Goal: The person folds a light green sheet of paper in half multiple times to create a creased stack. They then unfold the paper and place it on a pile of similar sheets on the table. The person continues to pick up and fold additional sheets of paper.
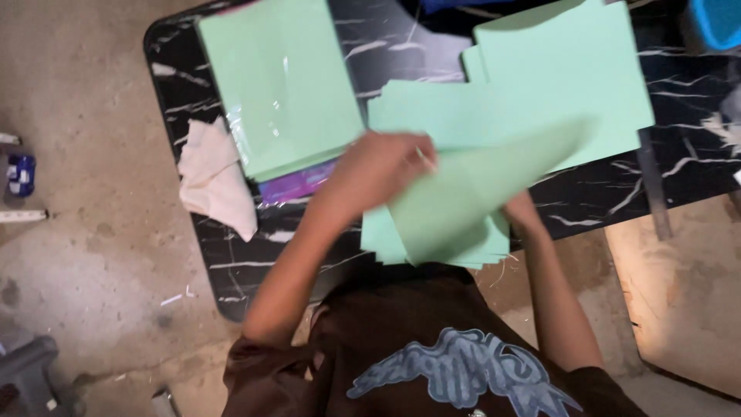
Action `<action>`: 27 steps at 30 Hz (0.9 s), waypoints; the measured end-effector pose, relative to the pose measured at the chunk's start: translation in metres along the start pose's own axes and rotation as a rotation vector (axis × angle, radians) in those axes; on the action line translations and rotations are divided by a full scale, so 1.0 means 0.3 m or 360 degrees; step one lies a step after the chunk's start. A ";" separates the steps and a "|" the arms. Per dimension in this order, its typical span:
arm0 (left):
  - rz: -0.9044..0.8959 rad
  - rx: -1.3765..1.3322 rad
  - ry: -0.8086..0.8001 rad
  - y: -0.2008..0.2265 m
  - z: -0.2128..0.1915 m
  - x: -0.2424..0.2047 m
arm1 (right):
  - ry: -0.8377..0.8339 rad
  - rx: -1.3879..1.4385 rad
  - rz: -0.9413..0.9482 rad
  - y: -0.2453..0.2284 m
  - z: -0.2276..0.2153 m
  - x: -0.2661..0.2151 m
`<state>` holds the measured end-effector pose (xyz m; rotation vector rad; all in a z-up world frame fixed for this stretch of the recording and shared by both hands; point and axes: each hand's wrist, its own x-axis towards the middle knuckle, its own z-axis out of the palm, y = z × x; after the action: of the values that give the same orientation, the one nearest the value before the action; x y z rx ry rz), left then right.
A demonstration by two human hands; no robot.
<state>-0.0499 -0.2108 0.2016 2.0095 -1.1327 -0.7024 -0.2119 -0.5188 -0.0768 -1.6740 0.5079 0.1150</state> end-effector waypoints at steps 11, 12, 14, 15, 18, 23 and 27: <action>0.0089 0.1412 0.0797 -0.633 0.187 0.401 | -0.0171 -0.0115 0.0497 -0.106 -0.039 -0.006; 0.0062 0.1410 0.0806 -0.652 0.187 0.392 | -0.0194 -0.0130 0.0498 -0.166 -0.030 -0.019; 0.0128 0.1280 0.0744 -0.689 0.178 0.383 | -0.0185 -0.0314 0.0776 -0.293 -0.011 -0.037; 0.0112 0.1281 0.0758 -0.683 0.176 0.390 | -0.0199 -0.0328 0.0769 -0.297 -0.012 -0.028; 0.0008 0.1159 0.0776 -0.672 0.201 0.405 | -0.0214 -0.0317 0.0775 -0.246 -0.024 -0.015; -0.0259 0.1171 0.0828 -0.764 0.309 0.476 | -0.0147 -0.0058 0.0651 0.013 -0.097 0.066; -0.0284 0.1081 0.0817 -0.650 0.301 0.418 | -0.0237 -0.0045 0.0424 0.025 -0.108 0.067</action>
<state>0.0374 -0.2792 -0.0213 2.6640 -0.9500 0.1727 -0.2035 -0.5559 -0.0851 -1.6043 0.6160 0.4401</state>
